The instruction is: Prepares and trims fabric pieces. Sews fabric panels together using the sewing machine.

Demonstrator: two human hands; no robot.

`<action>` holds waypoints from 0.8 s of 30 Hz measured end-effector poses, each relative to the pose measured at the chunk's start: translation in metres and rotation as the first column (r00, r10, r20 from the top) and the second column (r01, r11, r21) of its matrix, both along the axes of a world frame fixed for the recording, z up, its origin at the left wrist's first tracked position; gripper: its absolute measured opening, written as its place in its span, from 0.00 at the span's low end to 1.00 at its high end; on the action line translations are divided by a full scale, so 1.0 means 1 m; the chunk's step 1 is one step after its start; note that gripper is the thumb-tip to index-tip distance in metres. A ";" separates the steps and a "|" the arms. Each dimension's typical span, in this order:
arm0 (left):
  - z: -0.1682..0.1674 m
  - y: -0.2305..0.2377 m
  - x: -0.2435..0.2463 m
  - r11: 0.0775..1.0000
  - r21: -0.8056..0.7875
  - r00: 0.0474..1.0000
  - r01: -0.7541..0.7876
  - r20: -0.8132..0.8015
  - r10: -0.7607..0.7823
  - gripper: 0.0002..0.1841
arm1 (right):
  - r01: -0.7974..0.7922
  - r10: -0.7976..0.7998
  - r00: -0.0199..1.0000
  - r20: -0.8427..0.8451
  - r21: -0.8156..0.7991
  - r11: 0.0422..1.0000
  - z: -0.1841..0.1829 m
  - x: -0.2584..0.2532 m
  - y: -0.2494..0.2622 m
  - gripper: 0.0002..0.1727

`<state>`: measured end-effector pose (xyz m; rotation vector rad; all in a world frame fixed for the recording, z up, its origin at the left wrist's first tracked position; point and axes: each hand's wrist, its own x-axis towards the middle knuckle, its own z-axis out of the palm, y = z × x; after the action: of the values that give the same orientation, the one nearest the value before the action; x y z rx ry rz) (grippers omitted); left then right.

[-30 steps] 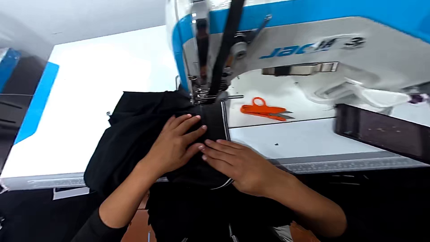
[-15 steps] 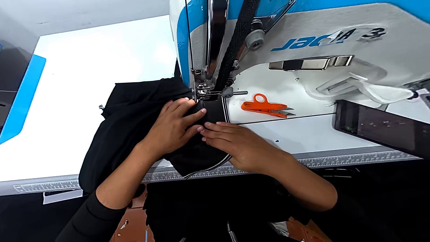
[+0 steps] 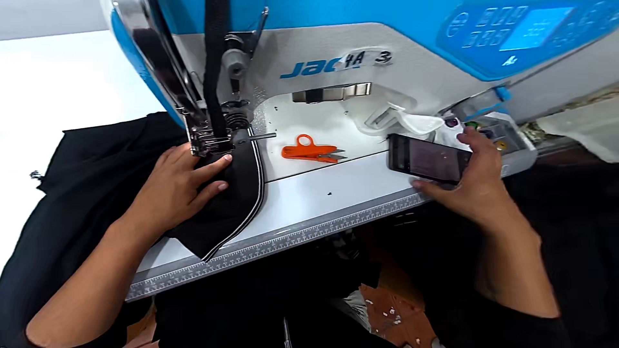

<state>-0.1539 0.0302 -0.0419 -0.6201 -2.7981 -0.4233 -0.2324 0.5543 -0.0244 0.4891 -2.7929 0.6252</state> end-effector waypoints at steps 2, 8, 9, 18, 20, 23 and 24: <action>-0.001 -0.001 -0.001 1.000 -0.006 1.000 -0.002 -0.004 0.001 0.31 | 0.007 -0.002 0.993 0.122 -0.034 0.999 0.000 -0.009 0.028 0.67; 0.006 0.006 0.022 1.000 0.015 0.998 -0.027 0.051 0.027 0.32 | 0.212 -0.245 0.959 0.142 0.214 0.953 0.021 0.024 -0.017 0.60; 0.007 0.008 0.029 0.999 0.030 0.998 -0.027 0.063 0.025 0.31 | 0.261 -0.294 0.948 0.120 0.235 0.937 0.020 0.031 -0.029 0.57; -0.005 0.008 0.066 0.989 0.129 0.998 -0.068 0.012 0.067 0.32 | 0.423 -0.454 0.873 0.178 0.189 0.886 0.021 0.016 -0.064 0.56; -0.008 0.007 0.068 0.987 0.145 0.997 -0.077 -0.004 0.078 0.33 | 0.419 -0.456 0.865 0.211 0.199 0.886 0.019 0.011 -0.061 0.52; -0.012 0.006 0.066 0.984 0.157 0.996 -0.080 -0.014 0.083 0.33 | 0.414 -0.455 0.863 0.219 0.208 0.886 0.016 0.007 -0.055 0.50; -0.013 0.005 0.065 0.985 0.158 0.997 -0.075 -0.020 0.079 0.33 | 0.417 -0.451 0.867 0.213 0.187 0.889 0.016 0.008 -0.054 0.51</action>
<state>-0.0886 0.0353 -0.0547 -0.4777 -2.7194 -0.6079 -0.2248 0.5002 -0.0085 -0.2250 -3.0431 0.4185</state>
